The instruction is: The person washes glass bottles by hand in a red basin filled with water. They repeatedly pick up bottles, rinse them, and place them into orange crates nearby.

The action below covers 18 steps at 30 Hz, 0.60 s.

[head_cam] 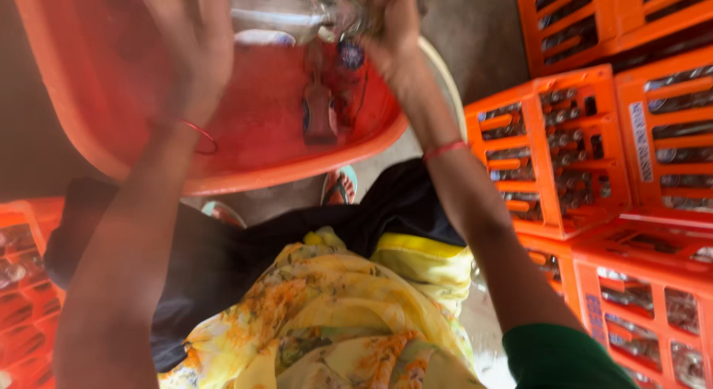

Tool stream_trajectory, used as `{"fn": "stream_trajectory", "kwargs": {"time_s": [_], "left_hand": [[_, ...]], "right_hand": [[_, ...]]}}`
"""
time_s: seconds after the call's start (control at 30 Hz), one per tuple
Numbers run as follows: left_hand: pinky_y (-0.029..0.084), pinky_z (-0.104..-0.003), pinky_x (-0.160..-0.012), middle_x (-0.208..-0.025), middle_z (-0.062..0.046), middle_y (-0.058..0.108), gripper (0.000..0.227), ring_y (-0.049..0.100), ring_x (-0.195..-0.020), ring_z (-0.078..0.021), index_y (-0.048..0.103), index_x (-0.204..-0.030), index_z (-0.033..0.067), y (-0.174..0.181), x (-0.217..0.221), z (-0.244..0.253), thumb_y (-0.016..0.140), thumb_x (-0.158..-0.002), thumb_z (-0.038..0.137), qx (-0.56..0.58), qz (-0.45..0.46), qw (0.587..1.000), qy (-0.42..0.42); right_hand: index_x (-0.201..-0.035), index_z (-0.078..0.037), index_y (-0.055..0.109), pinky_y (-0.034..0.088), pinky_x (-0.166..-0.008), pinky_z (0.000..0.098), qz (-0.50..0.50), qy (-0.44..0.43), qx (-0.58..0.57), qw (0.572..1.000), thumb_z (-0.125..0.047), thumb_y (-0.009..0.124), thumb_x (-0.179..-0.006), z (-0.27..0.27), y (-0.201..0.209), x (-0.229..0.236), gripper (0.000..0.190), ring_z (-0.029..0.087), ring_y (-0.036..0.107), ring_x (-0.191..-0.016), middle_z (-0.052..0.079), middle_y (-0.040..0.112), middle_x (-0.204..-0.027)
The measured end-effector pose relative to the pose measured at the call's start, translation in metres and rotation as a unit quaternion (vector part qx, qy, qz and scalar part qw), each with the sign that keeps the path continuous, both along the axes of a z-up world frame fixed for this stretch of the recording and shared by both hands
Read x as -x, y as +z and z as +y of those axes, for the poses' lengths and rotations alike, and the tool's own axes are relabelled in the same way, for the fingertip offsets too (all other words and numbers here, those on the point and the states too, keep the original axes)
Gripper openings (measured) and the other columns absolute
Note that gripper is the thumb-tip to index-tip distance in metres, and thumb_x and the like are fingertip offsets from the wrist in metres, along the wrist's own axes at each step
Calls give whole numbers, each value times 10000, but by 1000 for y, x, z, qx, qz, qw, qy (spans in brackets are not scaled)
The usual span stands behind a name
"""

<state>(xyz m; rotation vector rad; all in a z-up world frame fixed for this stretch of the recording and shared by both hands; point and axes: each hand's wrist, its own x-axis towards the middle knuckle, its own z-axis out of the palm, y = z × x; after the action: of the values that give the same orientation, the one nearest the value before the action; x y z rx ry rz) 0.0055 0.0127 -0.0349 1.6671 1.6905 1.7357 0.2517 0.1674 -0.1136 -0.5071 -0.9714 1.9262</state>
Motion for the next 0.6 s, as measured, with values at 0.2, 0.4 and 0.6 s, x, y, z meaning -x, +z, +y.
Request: {"fn": "stream_trajectory", "kwargs": {"time_s": [0.2, 0.4, 0.6], "left_hand": [[472, -371, -713, -905, -129, 633, 282, 619, -774, -231, 609, -1024, -2, -62, 0, 15, 519, -1124, 246, -31, -116, 988, -95], [489, -347, -654, -861, -112, 640, 297, 636, -727, -209, 621, -994, -6, -84, 6, 54, 542, -1114, 254, 103, -362, 915, -148], [507, -333, -655, -870, -103, 661, 294, 653, -733, -192, 641, -1005, -14, -40, 18, 23, 551, -1107, 247, 110, -290, 923, -229]], "right_hand": [[-1014, -79, 643, 542, -982, 496, 75, 25, -22, 997, -363, 470, -1120, -9, 2, -38, 350, 238, 655, -1000, 68, 677, -1001], [-1057, -71, 662, 556, -918, 510, 2, -39, -86, 995, -308, 516, -1019, 25, 12, -22, 282, 231, 663, -1012, 50, 693, -1052], [-1099, -56, 651, 543, -941, 459, 24, -93, -84, 992, -181, 600, -1072, 14, 0, -8, 138, 186, 636, -1012, 30, 665, -1043]]}}
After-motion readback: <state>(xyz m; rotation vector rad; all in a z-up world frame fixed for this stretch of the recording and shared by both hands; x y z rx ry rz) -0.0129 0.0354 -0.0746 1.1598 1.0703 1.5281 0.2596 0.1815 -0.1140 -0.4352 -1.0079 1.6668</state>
